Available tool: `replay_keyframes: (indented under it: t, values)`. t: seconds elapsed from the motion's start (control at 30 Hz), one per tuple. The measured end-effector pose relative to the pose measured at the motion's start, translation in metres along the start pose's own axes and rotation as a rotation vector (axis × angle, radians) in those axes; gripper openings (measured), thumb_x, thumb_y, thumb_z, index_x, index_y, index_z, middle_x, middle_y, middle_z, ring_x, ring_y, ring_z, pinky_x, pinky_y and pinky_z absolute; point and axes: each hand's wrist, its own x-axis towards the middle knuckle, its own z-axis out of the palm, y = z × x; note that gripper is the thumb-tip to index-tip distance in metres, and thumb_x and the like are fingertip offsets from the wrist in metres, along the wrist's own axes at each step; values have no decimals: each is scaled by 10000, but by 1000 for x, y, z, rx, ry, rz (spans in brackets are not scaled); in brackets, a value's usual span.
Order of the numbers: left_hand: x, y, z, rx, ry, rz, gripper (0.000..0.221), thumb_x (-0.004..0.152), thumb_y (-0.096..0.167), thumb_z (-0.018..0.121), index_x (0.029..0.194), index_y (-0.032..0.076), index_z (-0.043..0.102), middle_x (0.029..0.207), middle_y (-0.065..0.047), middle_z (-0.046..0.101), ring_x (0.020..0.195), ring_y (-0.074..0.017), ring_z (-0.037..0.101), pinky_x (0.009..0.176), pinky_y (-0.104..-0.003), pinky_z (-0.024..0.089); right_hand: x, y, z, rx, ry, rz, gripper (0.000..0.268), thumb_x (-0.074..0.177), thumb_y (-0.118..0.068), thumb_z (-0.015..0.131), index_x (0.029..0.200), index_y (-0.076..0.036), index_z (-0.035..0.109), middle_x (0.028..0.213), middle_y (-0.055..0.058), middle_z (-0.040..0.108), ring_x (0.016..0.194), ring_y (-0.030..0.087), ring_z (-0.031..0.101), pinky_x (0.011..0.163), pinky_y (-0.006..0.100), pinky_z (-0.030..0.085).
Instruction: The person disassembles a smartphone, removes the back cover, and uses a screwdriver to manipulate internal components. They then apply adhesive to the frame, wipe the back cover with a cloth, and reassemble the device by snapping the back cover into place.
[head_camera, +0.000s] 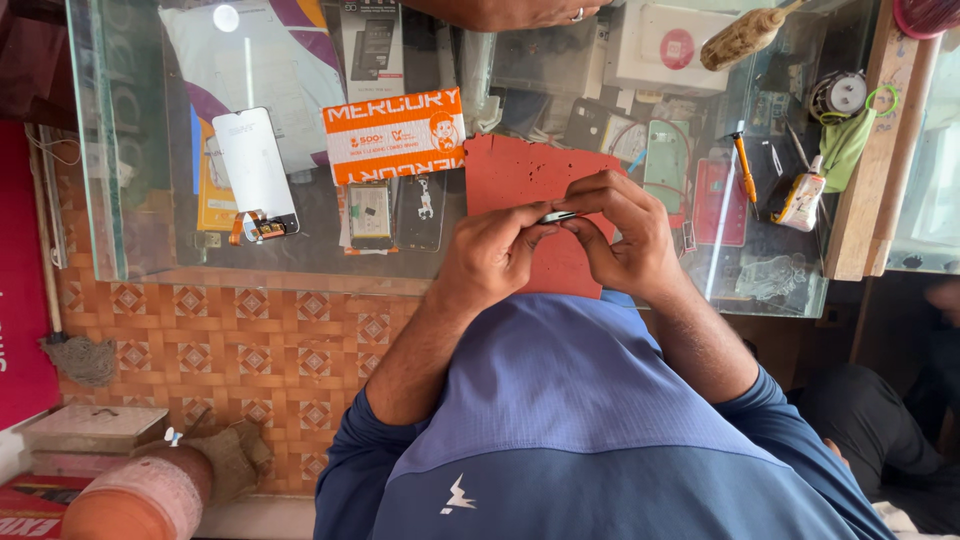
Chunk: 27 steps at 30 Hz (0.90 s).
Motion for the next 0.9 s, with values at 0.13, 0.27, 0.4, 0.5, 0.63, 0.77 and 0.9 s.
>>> replay_keyframes:
  t: [0.13, 0.27, 0.4, 0.5, 0.63, 0.77, 0.9]
  values:
    - [5, 4, -7, -65, -36, 51, 314, 931, -1, 743, 1219, -15, 620, 1119, -167, 741, 986, -286, 772, 814, -351, 643, -7, 13, 3, 348, 100, 64, 188, 912, 105, 693, 1058, -1, 640, 1093, 150, 675, 1037, 238, 699, 922, 350, 569]
    - [6, -3, -19, 75, -156, -49, 253, 953, 37, 732, 1199, 24, 674, 1009, -146, 757, 856, -294, 763, 700, -371, 604, -11, 26, 4, 775, 141, 240, 157, 970, 77, 622, 1100, -11, 628, 1133, 115, 657, 1104, 187, 698, 992, 337, 587]
    - [3, -14, -19, 283, -226, -2, 280, 881, -3, 653, 1153, 40, 702, 960, -131, 759, 806, -311, 737, 692, -404, 588, -16, 33, -2, 126, -17, 86, 318, 824, 93, 703, 1135, 60, 647, 1105, 170, 686, 1041, 254, 682, 932, 378, 526]
    - [3, -18, -10, 350, -313, -35, 148, 906, 43, 691, 1052, 32, 709, 877, -127, 751, 762, -317, 731, 637, -444, 559, -16, 37, 1, 0, -77, 113, 223, 850, 53, 758, 1056, -5, 692, 1063, 154, 688, 970, 281, 690, 841, 364, 555]
    - [0, -23, 0, 388, -302, 10, 159, 905, 19, 643, 1056, 14, 688, 915, -127, 754, 789, -308, 737, 649, -422, 570, -16, 47, 3, -64, -85, 30, 233, 829, 44, 779, 1021, -18, 663, 1052, 135, 702, 986, 328, 690, 870, 412, 520]
    - [0, -25, 9, 411, -301, 23, 164, 919, 50, 658, 1076, 12, 684, 904, -134, 746, 779, -309, 732, 661, -424, 575, -20, 47, 0, -42, -83, 72, 232, 836, 57, 755, 1033, -7, 650, 1064, 134, 683, 1013, 325, 686, 881, 395, 534]
    - [0, -26, 12, 404, -304, 22, 150, 912, 30, 654, 1060, 19, 673, 909, -137, 738, 818, -322, 735, 711, -434, 585, -17, 46, 7, -107, -126, -50, 291, 795, 18, 787, 1059, 17, 666, 1046, 153, 676, 996, 347, 672, 862, 427, 521]
